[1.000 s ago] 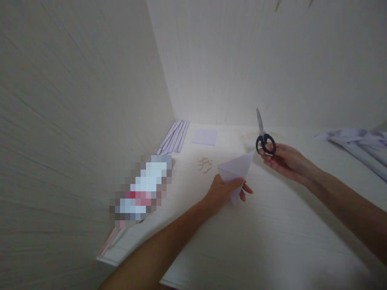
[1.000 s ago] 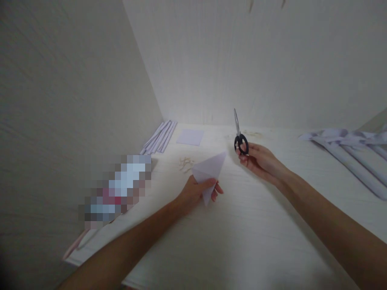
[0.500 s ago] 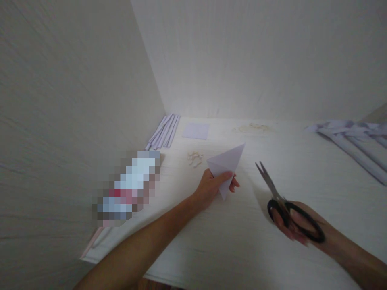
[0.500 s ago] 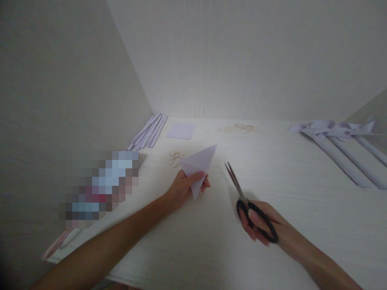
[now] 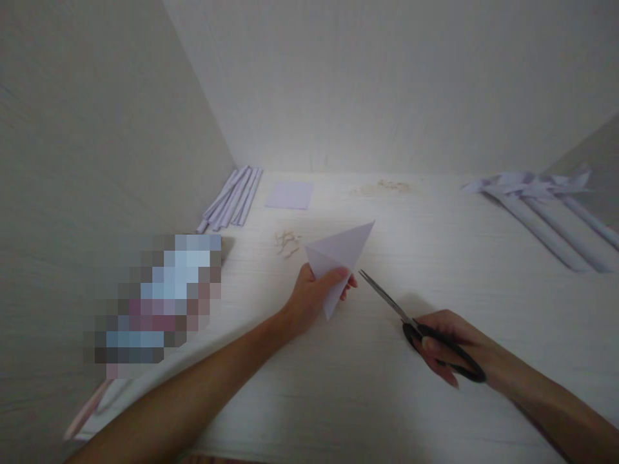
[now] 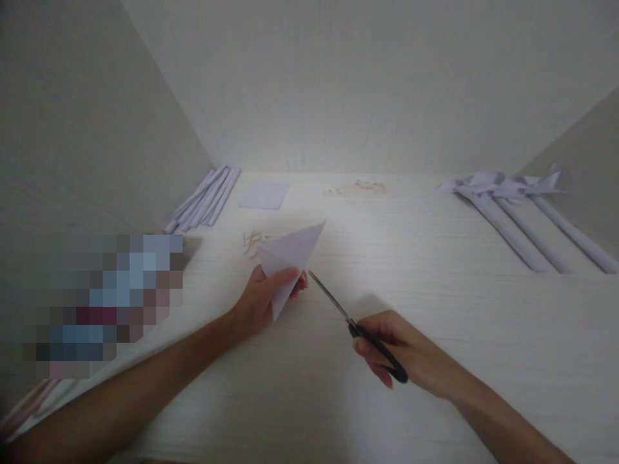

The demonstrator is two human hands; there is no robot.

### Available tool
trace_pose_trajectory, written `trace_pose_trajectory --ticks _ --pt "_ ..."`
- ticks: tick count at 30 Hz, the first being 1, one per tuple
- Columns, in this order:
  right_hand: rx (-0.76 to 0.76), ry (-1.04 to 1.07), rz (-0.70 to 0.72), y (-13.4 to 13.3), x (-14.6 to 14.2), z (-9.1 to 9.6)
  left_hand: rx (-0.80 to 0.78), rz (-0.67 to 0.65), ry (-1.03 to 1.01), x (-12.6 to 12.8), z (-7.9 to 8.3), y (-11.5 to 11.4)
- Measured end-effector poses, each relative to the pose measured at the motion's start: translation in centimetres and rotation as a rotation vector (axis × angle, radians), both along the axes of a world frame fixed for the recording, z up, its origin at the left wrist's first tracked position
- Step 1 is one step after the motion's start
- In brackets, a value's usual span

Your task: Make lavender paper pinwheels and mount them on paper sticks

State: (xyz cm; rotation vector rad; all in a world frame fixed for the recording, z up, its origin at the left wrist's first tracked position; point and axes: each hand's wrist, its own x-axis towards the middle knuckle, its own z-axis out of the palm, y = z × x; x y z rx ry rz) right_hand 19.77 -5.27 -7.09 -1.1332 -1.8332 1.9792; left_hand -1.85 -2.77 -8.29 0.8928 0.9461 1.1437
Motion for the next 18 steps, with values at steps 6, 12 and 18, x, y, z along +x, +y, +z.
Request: trace_pose_trajectory --ticks 6,12,18 --pt "-0.016 -0.014 0.041 0.11 0.0 -0.02 -0.004 -0.019 0.022 -0.01 0.12 -0.07" --pt "-0.022 -0.025 0.043 0.01 -0.13 0.14 -0.025 -0.031 0.041 0.0 0.24 -0.13" --pt "-0.071 -0.044 0.028 0.0 -0.08 0.1 -0.038 -0.035 0.046 -0.01 0.33 -0.17"
